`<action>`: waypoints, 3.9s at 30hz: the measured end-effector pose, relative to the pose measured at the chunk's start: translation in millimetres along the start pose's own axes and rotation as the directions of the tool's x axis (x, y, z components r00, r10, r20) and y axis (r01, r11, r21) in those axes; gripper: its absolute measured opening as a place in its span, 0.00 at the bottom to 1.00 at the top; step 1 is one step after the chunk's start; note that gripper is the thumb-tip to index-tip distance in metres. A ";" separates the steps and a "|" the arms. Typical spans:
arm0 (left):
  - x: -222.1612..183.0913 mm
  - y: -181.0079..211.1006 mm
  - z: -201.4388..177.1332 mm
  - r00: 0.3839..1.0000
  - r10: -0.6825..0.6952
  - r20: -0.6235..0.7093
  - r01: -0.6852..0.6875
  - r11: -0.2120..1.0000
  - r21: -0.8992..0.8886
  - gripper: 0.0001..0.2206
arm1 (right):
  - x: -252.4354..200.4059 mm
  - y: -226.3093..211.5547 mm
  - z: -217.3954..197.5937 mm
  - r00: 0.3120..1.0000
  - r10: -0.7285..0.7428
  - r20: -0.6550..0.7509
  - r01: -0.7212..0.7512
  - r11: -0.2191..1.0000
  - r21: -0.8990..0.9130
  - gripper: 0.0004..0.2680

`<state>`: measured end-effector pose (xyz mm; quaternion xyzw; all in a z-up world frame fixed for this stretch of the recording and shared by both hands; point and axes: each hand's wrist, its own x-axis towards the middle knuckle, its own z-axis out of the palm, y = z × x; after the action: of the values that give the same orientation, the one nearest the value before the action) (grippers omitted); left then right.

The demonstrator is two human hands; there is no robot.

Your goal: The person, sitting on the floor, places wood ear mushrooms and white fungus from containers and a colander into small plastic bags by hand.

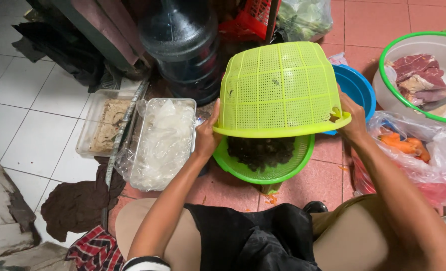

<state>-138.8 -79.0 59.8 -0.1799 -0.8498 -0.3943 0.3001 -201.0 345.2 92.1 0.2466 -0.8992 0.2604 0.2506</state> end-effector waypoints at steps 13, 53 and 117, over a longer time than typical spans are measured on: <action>13.5 25.6 -20.1 0.988 0.103 -0.113 -0.101 0.995 0.017 0.36 | 5.2 -3.6 -10.9 0.965 -0.218 -0.143 0.226 0.973 0.040 0.14; 55.7 -4.2 9.0 0.719 -0.684 -0.120 0.558 0.672 -0.487 0.11 | 82.7 -134.8 87.6 0.985 0.015 0.174 -0.060 0.964 0.258 0.04; -109.0 36.2 49.7 0.125 -0.959 0.253 0.926 0.022 -0.376 0.22 | -13.1 65.5 92.1 0.370 0.453 0.811 -0.815 0.577 0.050 0.17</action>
<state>-55.1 -25.2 -16.2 0.3778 -0.6239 -0.6817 -0.0570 -258.4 343.5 -6.1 -0.0020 -0.8526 0.4158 -0.3164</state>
